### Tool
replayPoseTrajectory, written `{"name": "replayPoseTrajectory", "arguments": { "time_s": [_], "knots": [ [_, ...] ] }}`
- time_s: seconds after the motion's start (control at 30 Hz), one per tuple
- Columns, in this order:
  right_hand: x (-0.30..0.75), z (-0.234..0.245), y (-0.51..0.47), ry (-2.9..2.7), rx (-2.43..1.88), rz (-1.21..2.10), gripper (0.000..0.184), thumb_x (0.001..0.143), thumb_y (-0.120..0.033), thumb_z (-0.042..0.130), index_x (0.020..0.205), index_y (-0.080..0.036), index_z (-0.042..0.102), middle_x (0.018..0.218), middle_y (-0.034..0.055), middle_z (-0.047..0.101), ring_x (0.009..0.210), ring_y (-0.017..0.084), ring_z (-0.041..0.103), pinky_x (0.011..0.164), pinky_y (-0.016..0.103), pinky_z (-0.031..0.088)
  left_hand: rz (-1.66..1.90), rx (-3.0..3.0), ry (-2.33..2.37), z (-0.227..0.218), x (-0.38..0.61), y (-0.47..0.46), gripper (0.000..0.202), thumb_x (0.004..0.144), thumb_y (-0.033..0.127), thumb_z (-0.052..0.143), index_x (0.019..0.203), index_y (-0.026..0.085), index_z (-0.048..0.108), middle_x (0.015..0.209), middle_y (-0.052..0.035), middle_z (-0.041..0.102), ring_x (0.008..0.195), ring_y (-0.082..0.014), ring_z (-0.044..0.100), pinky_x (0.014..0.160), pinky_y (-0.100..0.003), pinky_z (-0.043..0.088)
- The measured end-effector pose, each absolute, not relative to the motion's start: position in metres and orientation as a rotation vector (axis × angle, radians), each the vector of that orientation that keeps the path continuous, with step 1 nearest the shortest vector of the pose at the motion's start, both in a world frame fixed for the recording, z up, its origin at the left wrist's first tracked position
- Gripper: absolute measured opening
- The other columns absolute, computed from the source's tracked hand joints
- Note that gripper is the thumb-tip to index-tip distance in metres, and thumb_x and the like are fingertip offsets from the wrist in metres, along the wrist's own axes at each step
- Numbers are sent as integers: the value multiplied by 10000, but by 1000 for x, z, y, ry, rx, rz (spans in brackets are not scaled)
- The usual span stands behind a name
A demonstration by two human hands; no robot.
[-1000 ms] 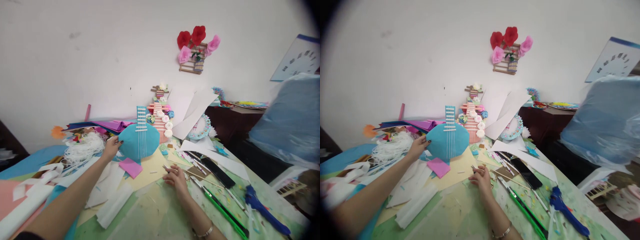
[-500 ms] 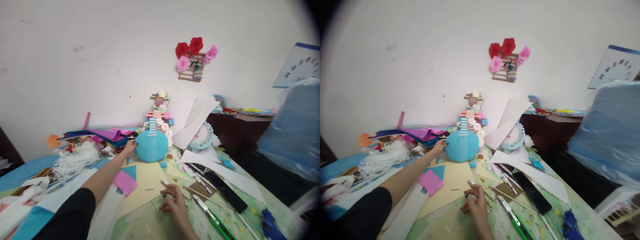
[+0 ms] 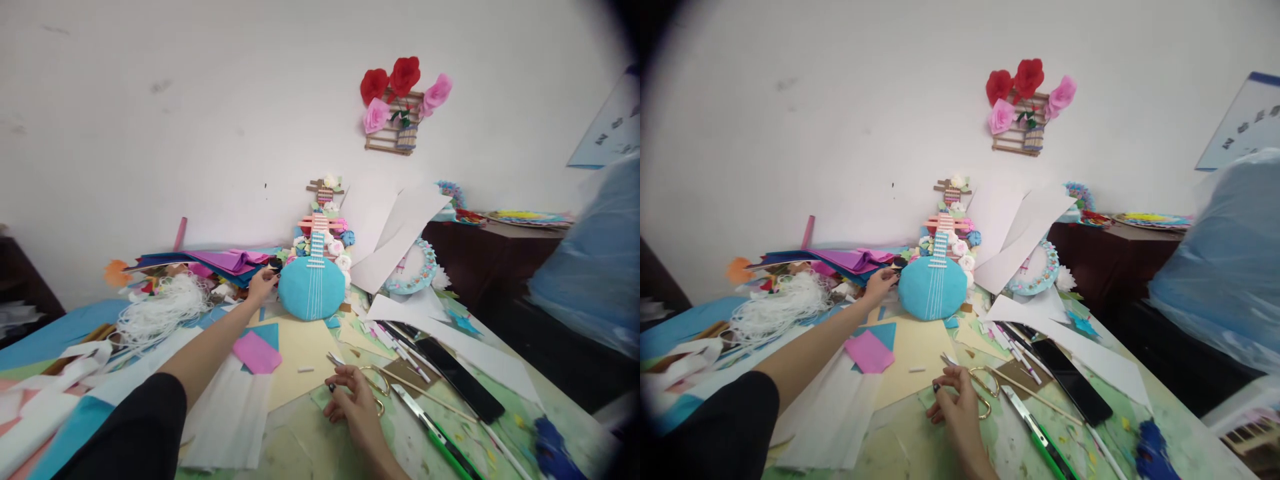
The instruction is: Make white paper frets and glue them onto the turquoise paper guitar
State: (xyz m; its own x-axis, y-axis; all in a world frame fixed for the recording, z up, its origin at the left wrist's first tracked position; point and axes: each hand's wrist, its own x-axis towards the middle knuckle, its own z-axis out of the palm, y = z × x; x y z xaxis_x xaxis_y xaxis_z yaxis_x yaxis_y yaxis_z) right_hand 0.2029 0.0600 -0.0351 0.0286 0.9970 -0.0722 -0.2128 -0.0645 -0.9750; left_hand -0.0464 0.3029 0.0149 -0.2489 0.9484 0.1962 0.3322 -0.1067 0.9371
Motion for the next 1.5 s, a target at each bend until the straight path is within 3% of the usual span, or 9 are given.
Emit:
{"name": "replayPoseTrajectory", "arguments": {
  "time_s": [0.2, 0.23, 0.3, 0.37, 0.67, 0.97, 1.1, 1.33, 1.5],
  "knots": [
    [199, -30, 58, -1036, -1116, 1315, 325, 636, -401, 703, 760, -191, 488, 746, -11, 602, 434, 104, 575, 398, 207, 403, 1545, 1514, 1675, 25, -48, 261, 324, 893, 325, 547, 1167, 154, 549, 1168, -93, 579, 988, -211, 595, 829, -418, 517],
    [199, -30, 57, -1056, -1120, 1311, 327, 644, -417, 701, 720, -190, 477, 682, -22, 588, 434, 106, 572, 405, 205, 403, 1540, 1558, 1645, 25, -46, 250, 288, 886, 323, 558, 1107, 141, 578, 1109, -82, 606, 953, -201, 605, 814, -405, 518],
    [198, -30, 56, -1088, -1147, 1299, 347, 659, -447, 690, 663, -191, 457, 538, -43, 539, 422, 111, 551, 414, 202, 399, 1525, 1636, 1569, 23, -40, 222, 144, 778, 291, 648, 772, 149, 667, 815, -39, 680, 820, -209, 631, 768, -327, 508],
    [196, -31, 54, -1127, -1163, 1289, 359, 672, -472, 676, 638, -194, 452, 446, -51, 500, 412, 115, 529, 415, 201, 388, 1489, 1698, 1482, 19, -30, 188, 122, 711, 269, 669, 647, 167, 658, 677, -24, 676, 711, -200, 635, 695, -302, 500],
    [176, -31, 37, -1275, -1051, 1310, 279, 726, -428, 648, 682, -158, 599, 487, -17, 562, 461, 116, 536, 492, 222, 416, 1101, 1933, 1114, -7, 16, 34, 154, 786, 221, 566, 782, 229, 719, 768, -49, 716, 713, -178, 644, 645, -288, 499],
    [164, -32, 21, -1331, -1051, 1436, 261, 645, -394, 714, 663, -154, 613, 574, 8, 634, 540, 137, 598, 561, 253, 481, 1129, 1802, 1138, -24, 5, 0, 182, 821, 191, 537, 862, 188, 714, 829, -64, 672, 775, -168, 621, 675, -274, 488],
    [166, -35, 21, -1380, -1107, 1427, 215, 691, -361, 659, 690, -147, 651, 554, 20, 640, 506, 143, 587, 531, 260, 474, 1117, 1827, 1144, -27, 4, -3, 242, 789, 99, 499, 889, 172, 707, 857, -61, 654, 793, -158, 612, 699, -268, 489],
    [172, -36, 12, -2014, -1223, 554, 196, 779, -171, 504, 654, -167, 655, 580, 17, 639, 504, 113, 523, 529, 227, 358, 1049, 2115, 1161, -37, 5, -5, 277, 828, 84, 438, 963, 152, 670, 886, -82, 619, 830, -166, 586, 757, -298, 493],
    [174, -43, 10, -2134, -1186, 263, 184, 768, -149, 486, 596, -164, 550, 546, 0, 567, 495, 103, 480, 517, 219, 306, 964, 2235, 1126, -40, 8, -11, 271, 863, 107, 411, 1005, 133, 640, 921, -102, 590, 878, -179, 560, 799, -314, 486]
  ]
}}
